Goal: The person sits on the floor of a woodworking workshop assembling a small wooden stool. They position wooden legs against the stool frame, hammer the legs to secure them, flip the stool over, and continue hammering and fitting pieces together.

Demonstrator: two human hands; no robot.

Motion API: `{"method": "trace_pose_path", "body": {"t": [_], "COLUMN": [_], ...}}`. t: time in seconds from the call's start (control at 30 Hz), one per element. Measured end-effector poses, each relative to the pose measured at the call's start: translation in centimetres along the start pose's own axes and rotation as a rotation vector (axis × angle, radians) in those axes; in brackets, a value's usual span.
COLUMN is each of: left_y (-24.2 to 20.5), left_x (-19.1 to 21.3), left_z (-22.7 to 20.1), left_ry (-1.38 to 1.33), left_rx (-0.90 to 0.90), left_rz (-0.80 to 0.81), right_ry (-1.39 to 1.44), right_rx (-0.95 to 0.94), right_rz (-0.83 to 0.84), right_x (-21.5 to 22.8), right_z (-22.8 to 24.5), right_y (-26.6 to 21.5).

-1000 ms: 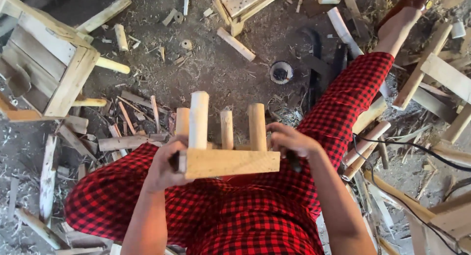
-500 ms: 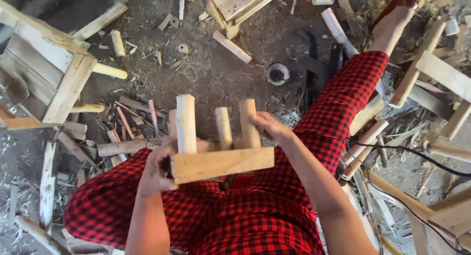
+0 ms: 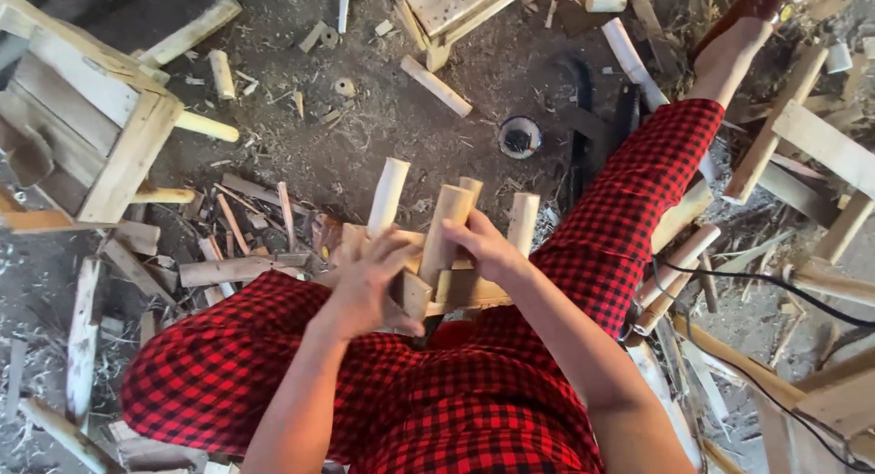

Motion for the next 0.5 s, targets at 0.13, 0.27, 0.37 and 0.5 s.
{"method": "trace_pose_path", "body": {"t": [0.13, 0.27, 0.37, 0.5], "left_y": [0.6, -0.5, -0.3, -0.6], "left_x": [-1.9, -0.3, -2.3, -2.9], "left_z": [-1.3, -2.4, -0.2, -0.1], "left_ry": [-0.039, -0.008, -0.072, -0.102], "left_rx": [-0.239, -0.251, -0.271, -0.270], "left_rz": [-0.182, -0.246, -0.318, -0.293], "right_ry": [0.105, -0.237, -0.390, -0.659], "right_rx": [0.072, 0.141, 0.153, 0.231], "right_rz": [-0.020, 0.053, 0.075, 0.011], "right_x": [-1.2, -5.7, -6.6, -4.6], "right_z": [3.3, 7.5, 9.1, 8.7], "right_y": [0.3, -0.9, -0.2, 0.0]}}
Point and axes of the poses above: each hand's wrist, its own y-axis towards the middle knuckle, its own x-axis out of the back of the hand, z = x × y, the point moved 9 cm from there along y, towards the middle knuckle, and after that the axes turned 10 degrees about z, right-handed, at the moved point
